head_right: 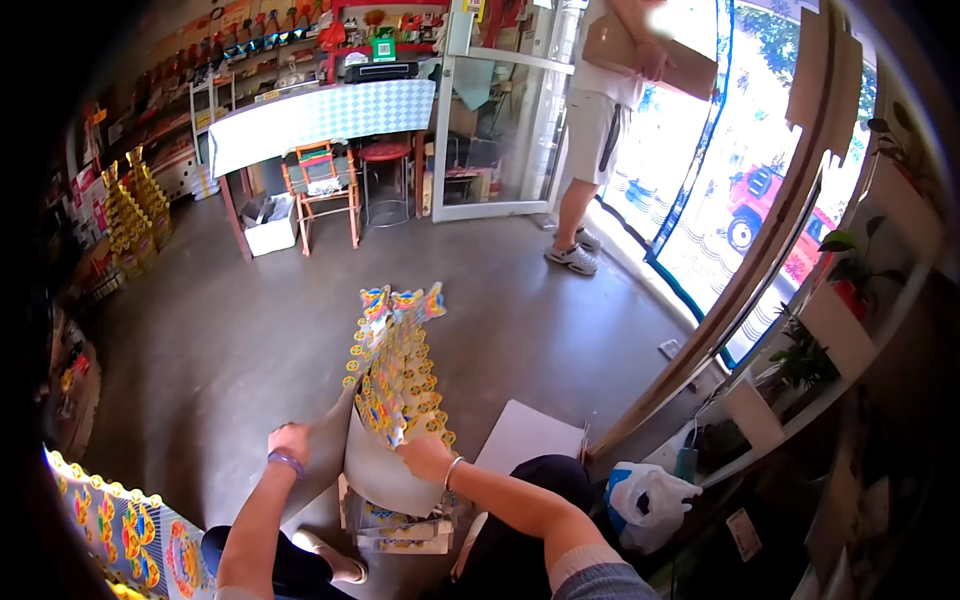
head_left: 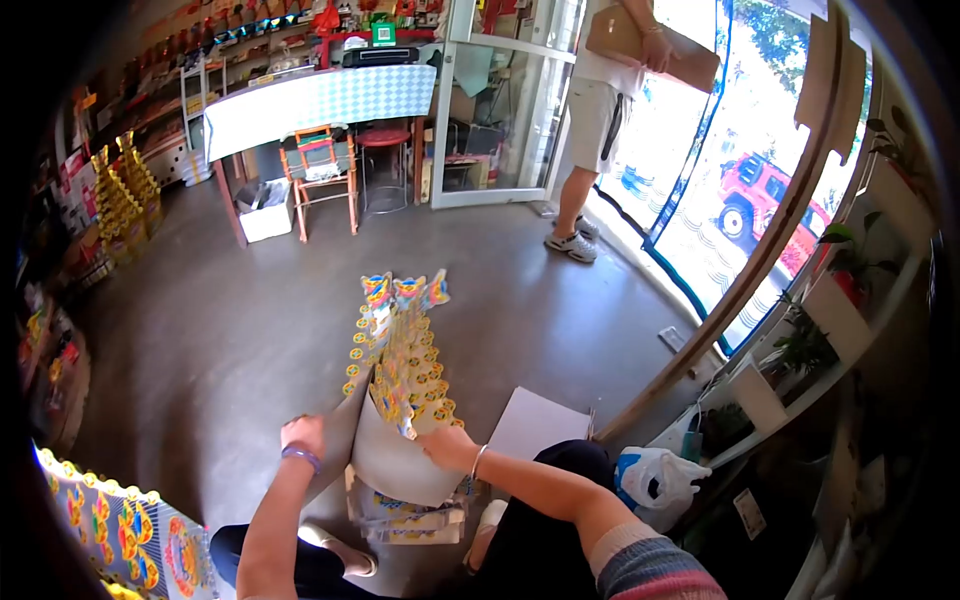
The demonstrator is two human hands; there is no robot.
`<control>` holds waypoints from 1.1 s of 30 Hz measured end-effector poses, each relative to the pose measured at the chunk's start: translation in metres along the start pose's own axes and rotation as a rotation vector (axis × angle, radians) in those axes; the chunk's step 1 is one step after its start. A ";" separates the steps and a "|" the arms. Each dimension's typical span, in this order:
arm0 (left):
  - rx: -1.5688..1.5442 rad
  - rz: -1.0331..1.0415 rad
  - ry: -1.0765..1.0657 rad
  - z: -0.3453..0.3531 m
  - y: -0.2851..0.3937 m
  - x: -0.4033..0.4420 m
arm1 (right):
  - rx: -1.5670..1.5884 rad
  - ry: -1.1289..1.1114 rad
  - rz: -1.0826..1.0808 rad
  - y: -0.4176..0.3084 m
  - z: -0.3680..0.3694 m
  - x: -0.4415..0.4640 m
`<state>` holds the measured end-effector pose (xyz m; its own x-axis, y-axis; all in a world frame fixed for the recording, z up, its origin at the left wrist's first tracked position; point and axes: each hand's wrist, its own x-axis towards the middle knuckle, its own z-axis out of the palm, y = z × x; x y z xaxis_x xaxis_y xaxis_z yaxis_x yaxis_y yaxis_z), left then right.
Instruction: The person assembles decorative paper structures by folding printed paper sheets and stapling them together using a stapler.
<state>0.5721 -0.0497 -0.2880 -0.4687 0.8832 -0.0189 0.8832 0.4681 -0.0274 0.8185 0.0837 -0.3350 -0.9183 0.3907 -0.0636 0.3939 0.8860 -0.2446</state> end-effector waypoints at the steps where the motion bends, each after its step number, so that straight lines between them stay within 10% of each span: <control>1: 0.008 -0.008 0.002 -0.001 -0.003 -0.001 | 0.017 0.002 -0.010 -0.001 0.000 0.000; 33: -0.045 -0.075 -0.051 0.005 0.001 -0.013 | 0.125 -0.035 -0.027 -0.016 -0.007 -0.015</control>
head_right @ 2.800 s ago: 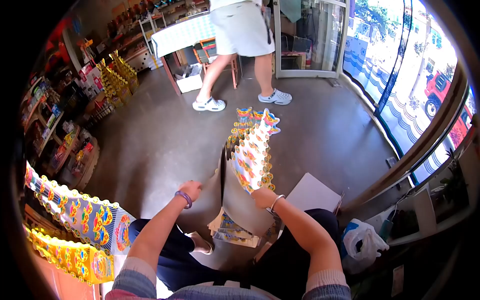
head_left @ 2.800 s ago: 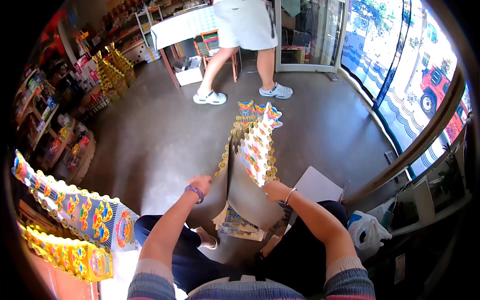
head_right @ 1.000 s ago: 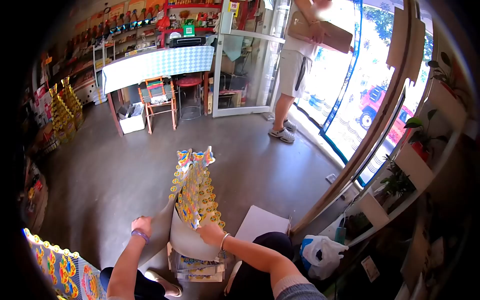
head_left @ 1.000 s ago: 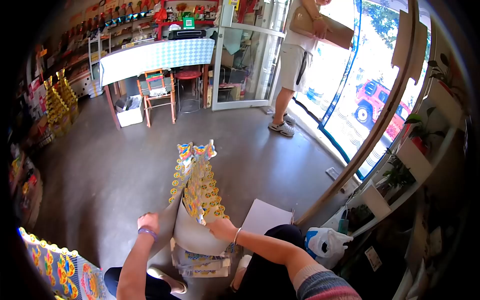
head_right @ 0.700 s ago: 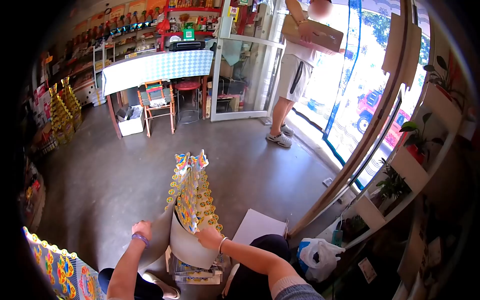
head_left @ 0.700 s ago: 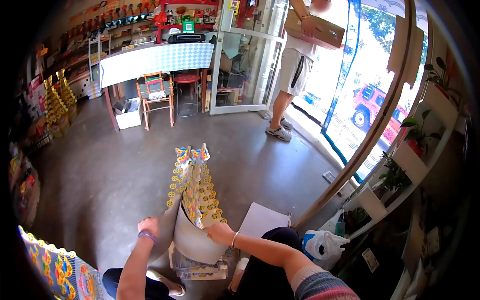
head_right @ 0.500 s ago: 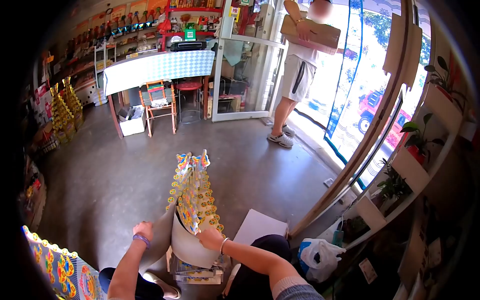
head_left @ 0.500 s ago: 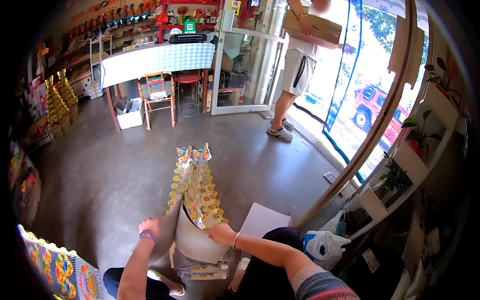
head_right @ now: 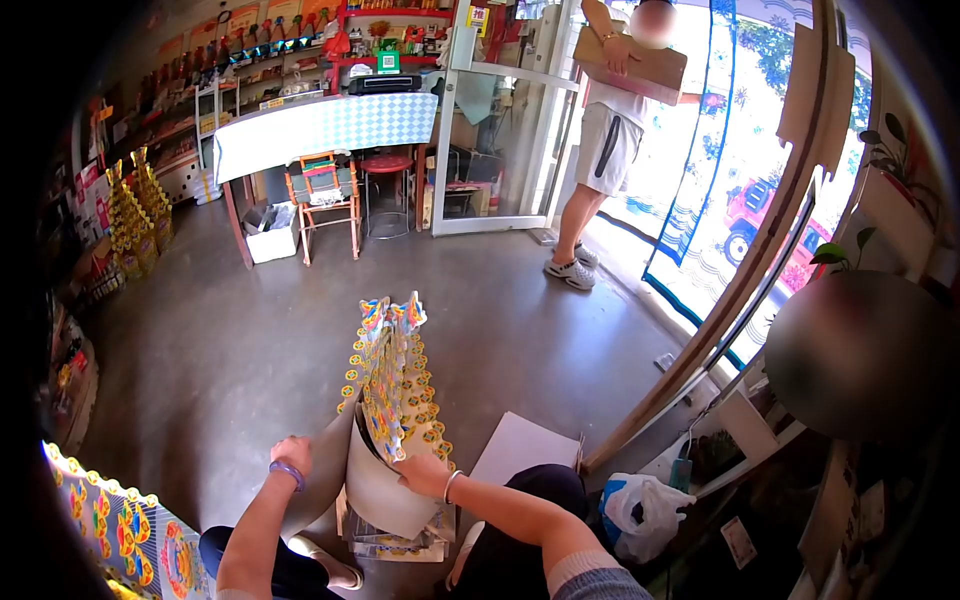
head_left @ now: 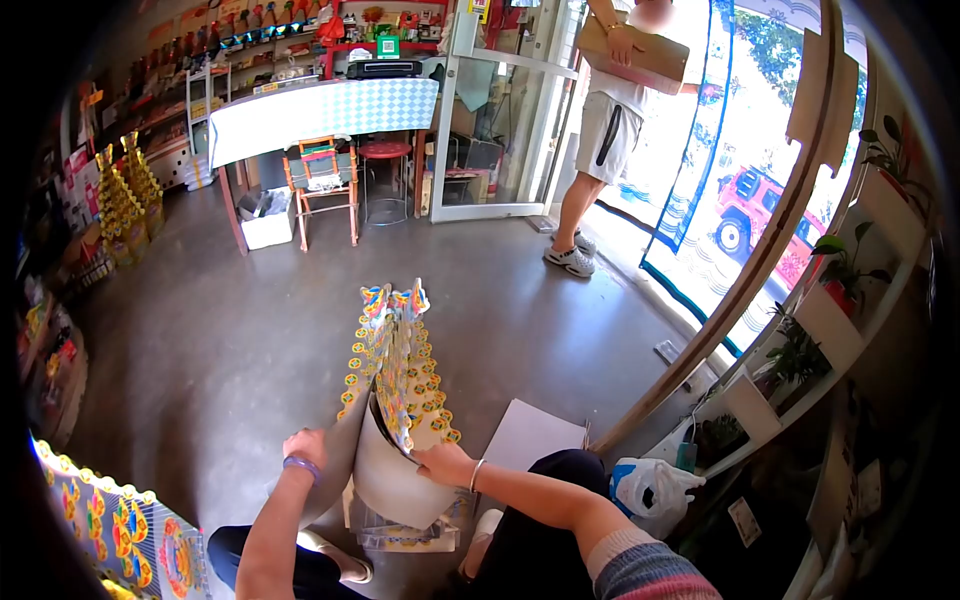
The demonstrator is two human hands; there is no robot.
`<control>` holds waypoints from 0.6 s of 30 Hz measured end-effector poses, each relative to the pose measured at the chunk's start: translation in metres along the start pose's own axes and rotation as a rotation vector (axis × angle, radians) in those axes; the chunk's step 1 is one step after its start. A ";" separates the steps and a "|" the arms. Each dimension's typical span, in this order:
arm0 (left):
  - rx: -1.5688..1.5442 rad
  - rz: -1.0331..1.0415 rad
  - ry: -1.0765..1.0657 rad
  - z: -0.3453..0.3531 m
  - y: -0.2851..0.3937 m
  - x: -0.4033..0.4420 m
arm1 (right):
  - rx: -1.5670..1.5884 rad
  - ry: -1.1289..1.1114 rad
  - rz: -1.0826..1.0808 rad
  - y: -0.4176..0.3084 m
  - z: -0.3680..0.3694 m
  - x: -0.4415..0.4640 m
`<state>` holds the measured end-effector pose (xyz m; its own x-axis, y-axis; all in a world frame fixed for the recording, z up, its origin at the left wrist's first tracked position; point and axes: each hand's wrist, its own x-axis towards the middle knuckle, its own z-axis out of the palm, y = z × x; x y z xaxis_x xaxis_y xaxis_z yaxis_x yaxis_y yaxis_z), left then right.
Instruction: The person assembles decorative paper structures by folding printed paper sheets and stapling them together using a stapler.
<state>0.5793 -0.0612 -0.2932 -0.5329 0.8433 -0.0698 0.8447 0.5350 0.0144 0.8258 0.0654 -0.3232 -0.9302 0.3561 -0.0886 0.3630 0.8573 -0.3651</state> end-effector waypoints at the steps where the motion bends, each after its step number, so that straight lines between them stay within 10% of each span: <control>1: -0.005 -0.003 0.004 0.000 -0.001 0.001 | -0.004 -0.009 0.002 0.000 0.000 0.001; 18: -0.065 0.002 0.028 0.013 -0.006 -0.001 | 0.082 -0.023 0.011 0.006 0.008 0.007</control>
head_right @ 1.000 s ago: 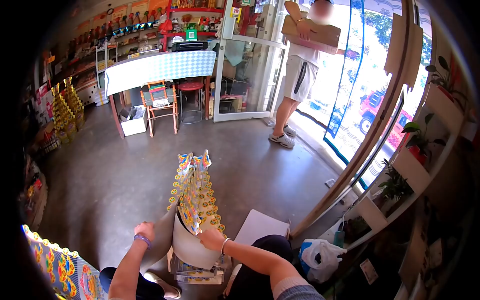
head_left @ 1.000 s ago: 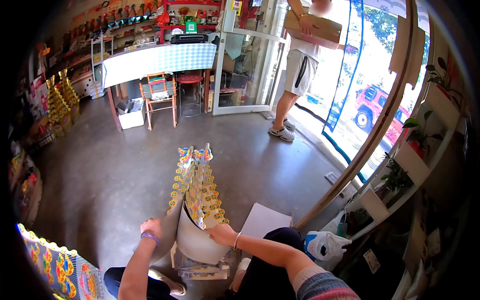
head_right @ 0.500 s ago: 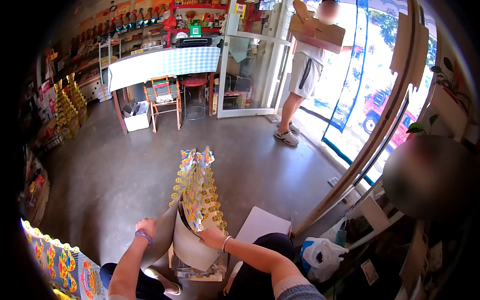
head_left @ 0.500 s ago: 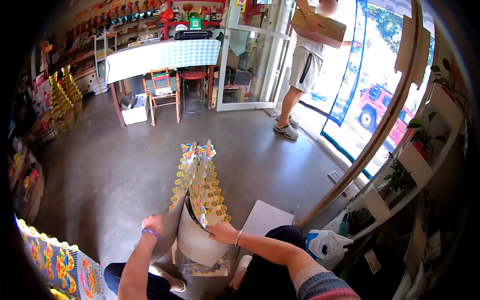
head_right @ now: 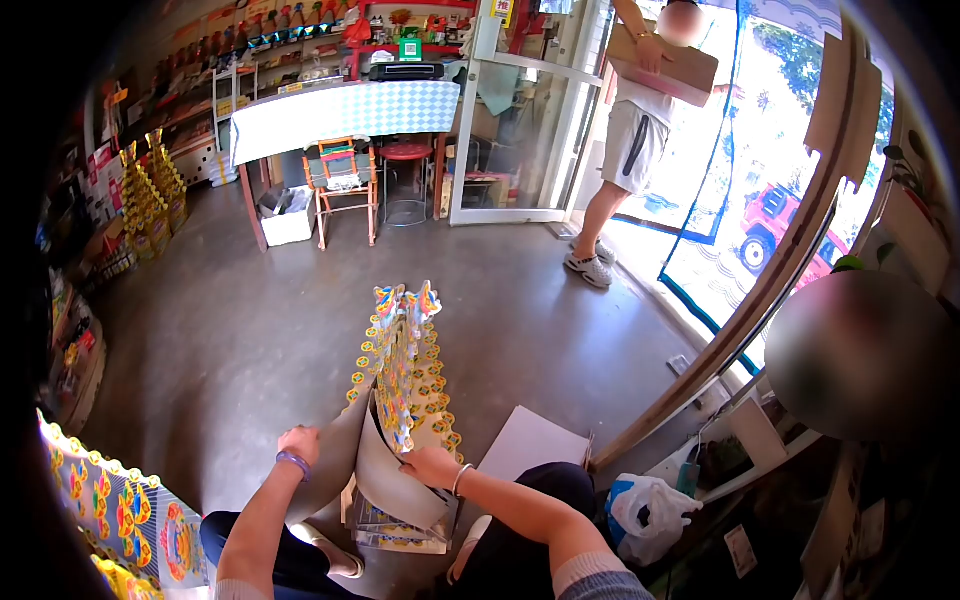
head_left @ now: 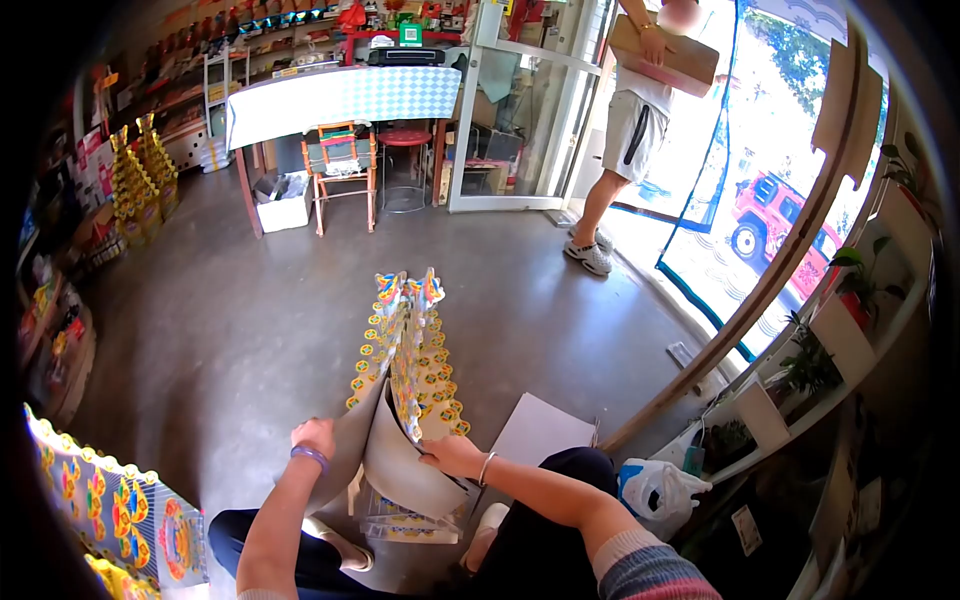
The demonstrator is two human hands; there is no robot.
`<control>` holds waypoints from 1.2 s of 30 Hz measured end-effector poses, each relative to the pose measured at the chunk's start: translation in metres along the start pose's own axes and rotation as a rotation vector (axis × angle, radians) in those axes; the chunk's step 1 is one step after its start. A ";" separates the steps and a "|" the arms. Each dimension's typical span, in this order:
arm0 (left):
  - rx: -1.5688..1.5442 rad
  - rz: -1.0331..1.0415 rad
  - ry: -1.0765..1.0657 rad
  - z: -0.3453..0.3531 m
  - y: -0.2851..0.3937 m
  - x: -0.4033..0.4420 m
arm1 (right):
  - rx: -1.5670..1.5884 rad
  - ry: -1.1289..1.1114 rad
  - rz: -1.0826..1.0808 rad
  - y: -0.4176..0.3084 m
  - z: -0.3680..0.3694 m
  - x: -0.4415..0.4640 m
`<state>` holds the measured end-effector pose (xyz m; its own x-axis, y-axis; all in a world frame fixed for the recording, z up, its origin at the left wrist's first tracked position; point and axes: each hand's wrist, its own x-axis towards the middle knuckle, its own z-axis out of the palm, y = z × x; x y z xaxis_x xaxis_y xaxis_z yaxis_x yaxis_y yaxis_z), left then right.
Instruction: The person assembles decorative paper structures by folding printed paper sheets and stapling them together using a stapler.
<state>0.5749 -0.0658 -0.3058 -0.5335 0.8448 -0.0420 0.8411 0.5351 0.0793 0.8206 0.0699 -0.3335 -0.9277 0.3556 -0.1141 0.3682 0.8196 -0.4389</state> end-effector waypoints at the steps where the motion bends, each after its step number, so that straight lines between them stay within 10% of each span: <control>1: -0.001 -0.002 0.002 0.001 0.000 -0.001 | 0.014 0.007 -0.001 0.000 0.001 0.000; 21: -0.116 -0.017 -0.038 0.015 -0.004 -0.017 | 0.052 0.196 0.233 0.060 0.016 0.019; 36: -0.329 -0.027 -0.098 0.071 0.007 0.010 | -0.801 0.455 0.546 0.064 -0.239 -0.015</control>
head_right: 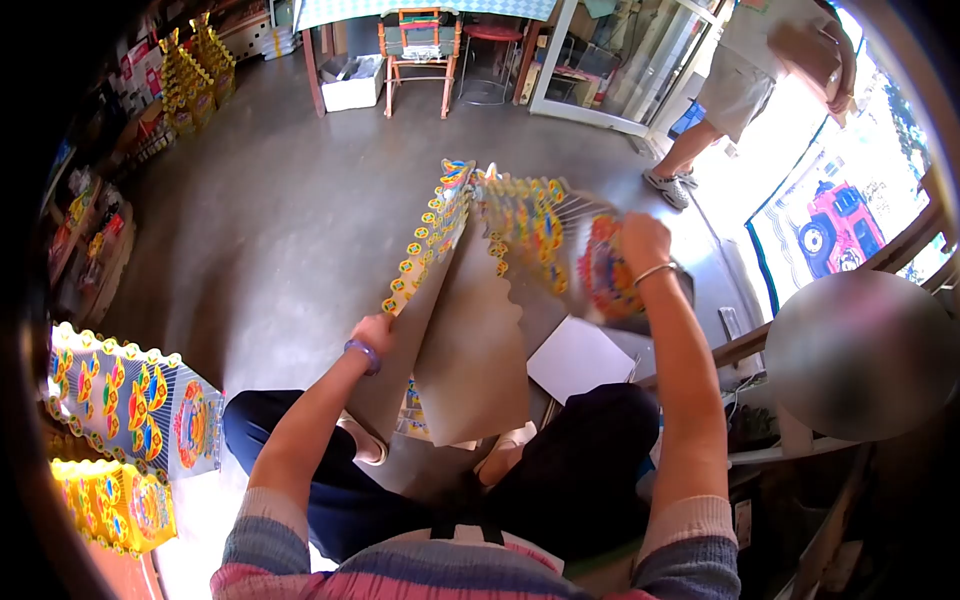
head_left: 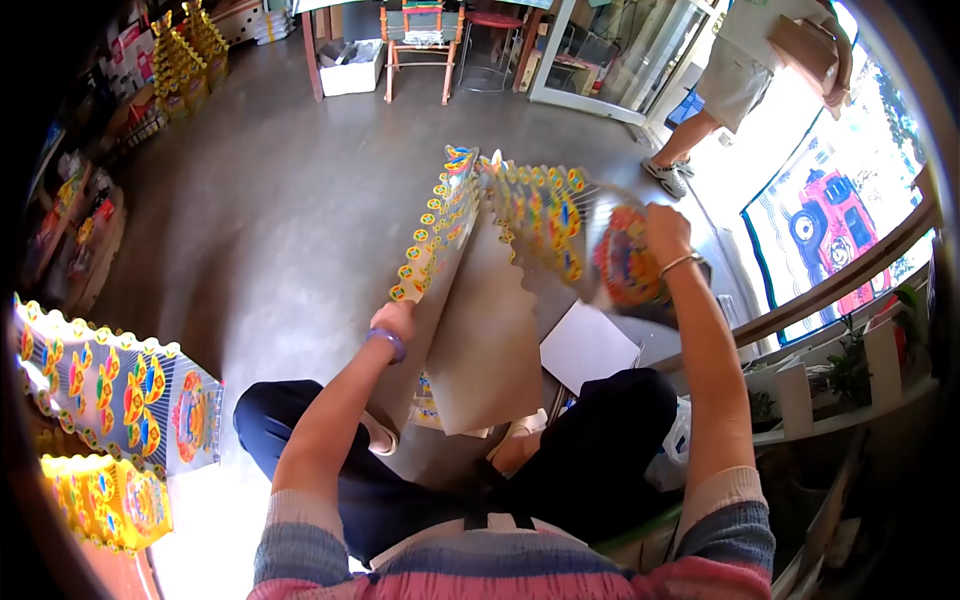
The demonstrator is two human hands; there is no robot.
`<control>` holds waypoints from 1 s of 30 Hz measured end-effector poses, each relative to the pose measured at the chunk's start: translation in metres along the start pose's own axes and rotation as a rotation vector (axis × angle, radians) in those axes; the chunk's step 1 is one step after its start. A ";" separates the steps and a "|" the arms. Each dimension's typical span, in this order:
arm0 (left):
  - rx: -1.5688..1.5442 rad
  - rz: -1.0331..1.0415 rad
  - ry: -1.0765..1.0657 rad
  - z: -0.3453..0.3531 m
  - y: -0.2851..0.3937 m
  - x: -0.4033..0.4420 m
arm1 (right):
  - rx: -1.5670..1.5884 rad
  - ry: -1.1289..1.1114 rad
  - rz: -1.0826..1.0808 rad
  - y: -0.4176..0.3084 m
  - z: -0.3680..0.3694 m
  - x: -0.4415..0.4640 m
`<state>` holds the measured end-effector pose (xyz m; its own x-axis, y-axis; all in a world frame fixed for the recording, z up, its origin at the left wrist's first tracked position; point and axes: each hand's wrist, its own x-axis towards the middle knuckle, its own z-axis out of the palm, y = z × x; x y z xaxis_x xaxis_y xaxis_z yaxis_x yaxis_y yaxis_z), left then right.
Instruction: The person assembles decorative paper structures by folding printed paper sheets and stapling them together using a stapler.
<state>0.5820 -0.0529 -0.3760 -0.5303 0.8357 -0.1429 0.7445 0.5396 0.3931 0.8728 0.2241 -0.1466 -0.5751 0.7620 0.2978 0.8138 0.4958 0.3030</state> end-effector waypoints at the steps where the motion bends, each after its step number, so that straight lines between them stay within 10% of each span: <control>1: -0.028 -0.007 -0.011 0.004 -0.002 0.003 | -0.052 0.003 -0.003 0.001 -0.011 0.001; 8: -0.184 0.039 0.032 0.005 -0.009 0.012 | -0.277 -0.048 -0.277 -0.044 0.078 -0.063; 17: -0.311 0.033 0.032 0.014 -0.023 -0.003 | 0.261 -0.634 -0.180 -0.073 0.119 -0.131; 30: -0.404 -0.019 0.042 0.014 -0.019 -0.012 | 0.397 -0.567 -0.085 -0.069 0.180 -0.155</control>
<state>0.5800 -0.0712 -0.3948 -0.5650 0.8164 -0.1194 0.5198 0.4646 0.7169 0.9207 0.1468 -0.3765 -0.5942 0.7597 -0.2641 0.7987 0.5961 -0.0822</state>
